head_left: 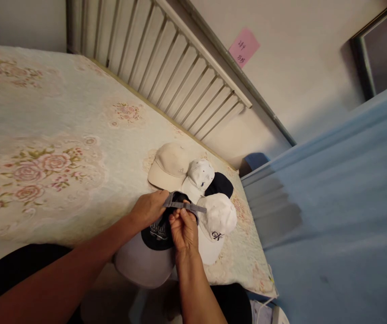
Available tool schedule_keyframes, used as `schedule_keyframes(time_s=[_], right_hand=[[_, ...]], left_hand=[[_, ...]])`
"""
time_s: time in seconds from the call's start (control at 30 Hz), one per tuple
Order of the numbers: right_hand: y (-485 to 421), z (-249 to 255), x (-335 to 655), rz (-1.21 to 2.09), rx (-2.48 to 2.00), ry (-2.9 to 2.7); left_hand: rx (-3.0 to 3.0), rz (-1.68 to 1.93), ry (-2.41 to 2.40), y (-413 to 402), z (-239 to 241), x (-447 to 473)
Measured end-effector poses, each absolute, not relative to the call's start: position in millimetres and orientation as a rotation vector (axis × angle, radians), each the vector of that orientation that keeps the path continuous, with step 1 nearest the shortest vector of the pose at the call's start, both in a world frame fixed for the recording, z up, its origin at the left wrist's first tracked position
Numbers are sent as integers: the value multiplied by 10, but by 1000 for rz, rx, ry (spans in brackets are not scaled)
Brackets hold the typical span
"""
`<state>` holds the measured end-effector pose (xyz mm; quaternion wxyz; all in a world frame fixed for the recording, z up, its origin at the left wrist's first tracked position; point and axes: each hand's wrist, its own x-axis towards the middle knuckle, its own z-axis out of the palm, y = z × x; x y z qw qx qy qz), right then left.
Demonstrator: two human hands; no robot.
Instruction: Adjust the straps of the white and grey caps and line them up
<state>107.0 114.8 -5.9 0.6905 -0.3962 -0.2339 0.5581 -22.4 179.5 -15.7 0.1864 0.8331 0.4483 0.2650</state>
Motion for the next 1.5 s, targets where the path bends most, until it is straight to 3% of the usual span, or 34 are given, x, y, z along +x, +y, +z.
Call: schedule_keyframes(time_s=[1.5], right_hand=[[1110,-68,1068,1336,-743,-480]], left_hand=[[2372,738,1250,1804,-186,-221]])
